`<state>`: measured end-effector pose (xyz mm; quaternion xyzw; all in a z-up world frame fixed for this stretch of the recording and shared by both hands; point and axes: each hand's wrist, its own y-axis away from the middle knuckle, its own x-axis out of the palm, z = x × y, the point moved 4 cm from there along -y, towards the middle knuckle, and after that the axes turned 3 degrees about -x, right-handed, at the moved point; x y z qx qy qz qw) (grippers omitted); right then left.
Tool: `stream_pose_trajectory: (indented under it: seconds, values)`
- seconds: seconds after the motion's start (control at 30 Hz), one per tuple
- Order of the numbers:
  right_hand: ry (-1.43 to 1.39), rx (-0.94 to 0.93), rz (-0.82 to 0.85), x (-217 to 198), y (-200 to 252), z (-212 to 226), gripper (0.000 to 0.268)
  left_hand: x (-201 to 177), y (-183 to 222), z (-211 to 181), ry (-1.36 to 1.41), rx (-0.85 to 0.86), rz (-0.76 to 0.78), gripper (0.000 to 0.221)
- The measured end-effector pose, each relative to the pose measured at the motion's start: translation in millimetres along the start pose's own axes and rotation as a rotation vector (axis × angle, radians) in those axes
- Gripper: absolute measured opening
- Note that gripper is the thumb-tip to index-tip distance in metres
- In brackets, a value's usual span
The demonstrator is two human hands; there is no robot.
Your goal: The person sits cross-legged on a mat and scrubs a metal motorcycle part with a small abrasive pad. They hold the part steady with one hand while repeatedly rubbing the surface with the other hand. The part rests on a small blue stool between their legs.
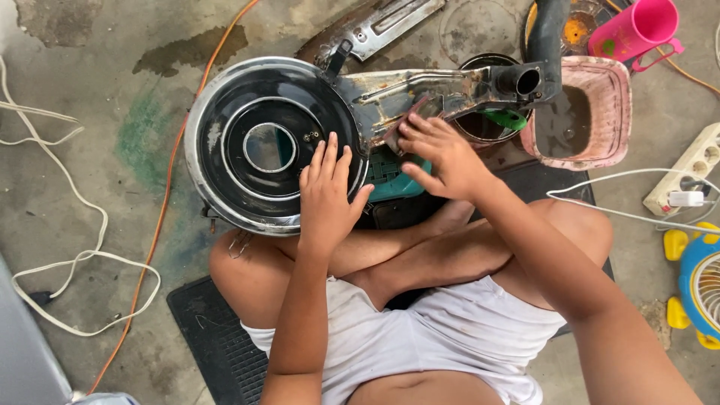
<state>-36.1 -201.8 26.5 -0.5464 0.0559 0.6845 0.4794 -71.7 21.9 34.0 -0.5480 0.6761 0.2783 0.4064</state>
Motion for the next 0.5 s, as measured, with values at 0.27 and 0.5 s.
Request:
stream_pose_trajectory:
  seconds: [0.27,0.5]
  values:
    - [-0.017,0.067,-0.102,3,4,-30,0.034,-1,-1,-3,0.011,-0.010,0.006,0.068]
    - [0.075,0.096,-0.133,25,6,-36,0.037,-4,0,-8,0.012,-0.028,0.028,0.068]
